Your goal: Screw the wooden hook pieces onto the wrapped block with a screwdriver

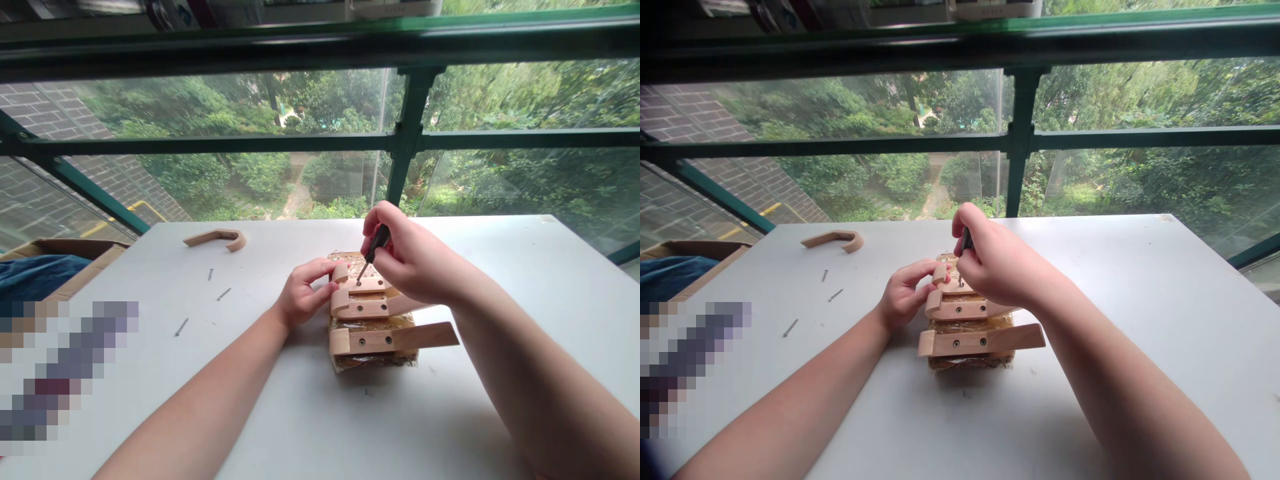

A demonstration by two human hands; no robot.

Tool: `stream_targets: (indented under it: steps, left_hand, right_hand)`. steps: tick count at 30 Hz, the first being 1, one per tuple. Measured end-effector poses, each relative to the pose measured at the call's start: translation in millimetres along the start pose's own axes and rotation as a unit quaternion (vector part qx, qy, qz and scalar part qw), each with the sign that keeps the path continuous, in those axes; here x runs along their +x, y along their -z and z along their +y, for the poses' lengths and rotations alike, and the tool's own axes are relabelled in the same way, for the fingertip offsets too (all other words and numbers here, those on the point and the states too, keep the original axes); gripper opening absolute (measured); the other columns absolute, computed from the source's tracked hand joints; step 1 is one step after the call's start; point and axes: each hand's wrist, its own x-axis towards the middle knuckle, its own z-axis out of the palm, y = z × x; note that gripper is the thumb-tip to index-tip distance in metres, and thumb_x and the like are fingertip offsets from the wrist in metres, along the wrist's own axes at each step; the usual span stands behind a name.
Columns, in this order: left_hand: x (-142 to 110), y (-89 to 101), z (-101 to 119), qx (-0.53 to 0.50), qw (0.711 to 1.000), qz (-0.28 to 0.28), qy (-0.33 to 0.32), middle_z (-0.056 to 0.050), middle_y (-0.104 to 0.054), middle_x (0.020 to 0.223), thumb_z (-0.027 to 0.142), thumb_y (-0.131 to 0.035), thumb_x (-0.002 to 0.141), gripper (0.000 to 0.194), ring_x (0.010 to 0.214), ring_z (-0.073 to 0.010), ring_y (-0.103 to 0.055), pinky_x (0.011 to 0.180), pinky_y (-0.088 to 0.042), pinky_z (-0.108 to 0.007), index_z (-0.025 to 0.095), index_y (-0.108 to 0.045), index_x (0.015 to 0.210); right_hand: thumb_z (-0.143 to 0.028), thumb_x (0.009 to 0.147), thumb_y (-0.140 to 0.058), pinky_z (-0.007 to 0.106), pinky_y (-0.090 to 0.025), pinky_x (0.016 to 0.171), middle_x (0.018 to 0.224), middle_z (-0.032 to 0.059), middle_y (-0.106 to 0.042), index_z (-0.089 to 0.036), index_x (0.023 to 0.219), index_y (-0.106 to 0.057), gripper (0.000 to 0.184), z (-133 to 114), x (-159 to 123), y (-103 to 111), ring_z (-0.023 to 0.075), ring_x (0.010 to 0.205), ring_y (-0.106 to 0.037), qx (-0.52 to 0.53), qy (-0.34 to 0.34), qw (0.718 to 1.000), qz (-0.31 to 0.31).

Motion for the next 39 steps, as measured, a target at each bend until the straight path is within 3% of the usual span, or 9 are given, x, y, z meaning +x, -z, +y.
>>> stream_targets:
  steps: [6, 12, 19, 26, 34, 39]
  left_hand:
    - [0, -0.3, 0, 0.007, 1.0, 0.005, 0.006, -0.013, -0.073, 0.113, 0.043, -0.063, 0.09, 0.034, 0.104, -0.0268, -0.065, 0.097, -0.05, -0.041, 0.017, -0.073, 0.109]
    - [1, 0.8, -1, 0.011, 1.0, 0.002, 0.001, -0.013, -0.073, 0.113, 0.043, -0.063, 0.09, 0.035, 0.106, -0.0279, -0.065, 0.098, -0.049, -0.041, 0.016, -0.073, 0.111]
    - [1, 1.5, 0, 0.014, 1.0, -0.009, -0.001, -0.013, -0.073, 0.108, 0.042, -0.061, 0.091, 0.035, 0.099, -0.026, -0.065, 0.094, -0.049, -0.039, 0.016, -0.073, 0.111]
    - [1, 0.5, 1, 0.014, 1.0, -0.008, -0.003, -0.014, -0.072, 0.111, 0.041, -0.061, 0.092, 0.034, 0.102, -0.0263, -0.064, 0.095, -0.048, -0.039, 0.015, -0.073, 0.112]
    - [2, 2.4, 1, 0.019, 1.0, -0.018, -0.005, -0.014, -0.072, 0.113, 0.041, -0.06, 0.092, 0.034, 0.103, -0.0266, -0.064, 0.096, -0.048, -0.038, 0.015, -0.072, 0.11]
    - [3, 2.8, 2, 0.019, 0.999, -0.029, -0.008, -0.013, -0.071, 0.118, 0.041, -0.059, 0.093, 0.034, 0.107, -0.0272, -0.064, 0.097, -0.047, -0.039, 0.016, -0.072, 0.112]
  right_hand:
    - [-0.011, 0.087, -0.048, 0.032, -0.046, 0.072, 0.098, 0.0053, -0.067, -0.023, 0.109, -0.047, 0.026, 2, -2, 4, 0.0185, 0.083, -0.061, -0.047, 0.017, 0.999, -0.012]
    - [-0.019, 0.089, -0.055, 0.031, -0.041, 0.065, 0.087, 0.003, -0.064, -0.023, 0.099, -0.05, 0.012, 1, 0, 6, 0.0171, 0.073, -0.055, -0.101, 0.019, 0.995, 0.003]
    - [-0.024, 0.087, -0.061, 0.029, -0.038, 0.06, 0.072, -0.0023, -0.059, -0.023, 0.09, -0.051, 0.011, 1, 2, 4, 0.0136, 0.062, -0.05, -0.082, 0.01, 0.996, 0.016]
    - [-0.027, 0.088, -0.063, 0.026, -0.037, 0.058, 0.069, -0.0048, -0.056, -0.025, 0.107, -0.06, 0.019, 1, 3, -1, 0.0109, 0.058, -0.049, -0.041, 0.003, 0.999, 0.02]
    - [-0.024, 0.088, -0.061, 0.026, -0.042, 0.06, 0.075, -0.0017, -0.064, -0.022, 0.093, -0.059, 0.005, 2, 4, -6, 0.0121, 0.064, -0.055, 0.006, 0.006, 1.0, 0.009]
    - [-0.014, 0.09, -0.052, 0.028, -0.046, 0.068, 0.085, -0.0008, -0.067, -0.025, 0.119, -0.052, 0.031, 3, 3, -10, 0.0149, 0.076, -0.061, 0.041, 0.017, 0.999, 0.008]
